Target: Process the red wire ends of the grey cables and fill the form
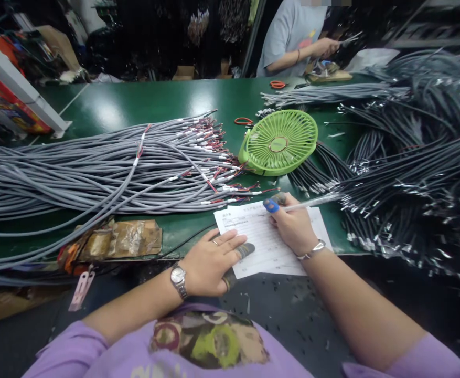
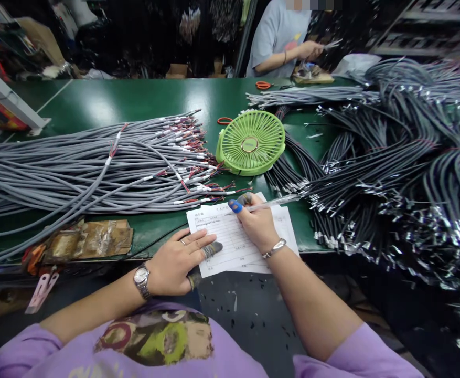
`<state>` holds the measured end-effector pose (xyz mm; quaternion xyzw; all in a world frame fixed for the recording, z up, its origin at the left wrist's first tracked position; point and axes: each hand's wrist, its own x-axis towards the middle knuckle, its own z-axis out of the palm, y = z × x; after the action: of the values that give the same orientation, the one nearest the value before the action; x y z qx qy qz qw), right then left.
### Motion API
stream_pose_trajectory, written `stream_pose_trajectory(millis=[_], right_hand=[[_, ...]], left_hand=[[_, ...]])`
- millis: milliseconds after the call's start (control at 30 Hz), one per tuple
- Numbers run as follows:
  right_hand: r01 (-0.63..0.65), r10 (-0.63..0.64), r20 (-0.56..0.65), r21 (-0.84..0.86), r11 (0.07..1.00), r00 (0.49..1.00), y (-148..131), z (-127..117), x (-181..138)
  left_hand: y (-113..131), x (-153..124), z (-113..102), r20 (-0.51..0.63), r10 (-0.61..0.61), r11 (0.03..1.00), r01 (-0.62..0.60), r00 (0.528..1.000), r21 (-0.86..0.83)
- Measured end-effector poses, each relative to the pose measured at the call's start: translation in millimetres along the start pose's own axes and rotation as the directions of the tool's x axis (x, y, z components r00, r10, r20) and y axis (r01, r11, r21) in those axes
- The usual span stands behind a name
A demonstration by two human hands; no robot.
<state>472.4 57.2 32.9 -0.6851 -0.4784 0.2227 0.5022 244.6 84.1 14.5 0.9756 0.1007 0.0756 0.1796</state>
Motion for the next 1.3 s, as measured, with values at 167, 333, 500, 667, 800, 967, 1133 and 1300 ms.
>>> stream_pose_trajectory(millis=[167, 333, 500, 667, 800, 967, 1133, 1300], right_hand=[[0.005, -0.005, 0.008, -0.054, 0.999, 1.0, -7.4, 0.0, 1.4], [0.014, -0.007, 0.081, -0.091, 0.996, 0.997, -10.6, 1.6, 1.1], [0.054, -0.035, 0.12, -0.161, 0.985, 0.992, -11.9, 1.3, 0.5], [0.052, -0.043, 0.061, -0.154, 0.987, 0.997, -8.2, 0.6, 1.3], [0.051, -0.049, 0.014, -0.137, 0.989, 0.999, -2.0, -0.8, 1.8], [0.021, -0.024, -0.022, -0.112, 0.994, 0.999, -1.4, -1.4, 1.2], [-0.023, 0.023, 0.008, -0.048, 0.999, 1.0, -4.5, 1.2, 0.4], [0.044, -0.042, 0.02, -0.13, 0.991, 0.999, -3.9, 1.7, 1.0]], left_hand=[[0.1, 0.3, 1.3, -0.006, 0.006, 1.0, -0.006, 1.0, 0.001], [0.7, 1.1, 2.1, -0.001, 0.003, 1.0, -0.003, 1.0, -0.001], [0.8, 1.2, 2.3, -0.002, -0.001, 1.0, 0.001, 1.0, -0.004], [1.1, 1.6, 1.6, 0.01, -0.005, 1.0, 0.005, 1.0, -0.005], [1.1, 1.7, 2.4, 0.017, -0.005, 1.0, 0.005, 1.0, -0.005], [1.2, 1.3, 2.7, 0.011, 0.0, 1.0, 0.0, 1.0, -0.001], [1.6, 1.3, 1.7, 0.017, -0.001, 1.0, 0.001, 1.0, 0.015], [0.9, 1.6, 2.3, 0.001, 0.004, 1.0, -0.004, 1.0, 0.003]])
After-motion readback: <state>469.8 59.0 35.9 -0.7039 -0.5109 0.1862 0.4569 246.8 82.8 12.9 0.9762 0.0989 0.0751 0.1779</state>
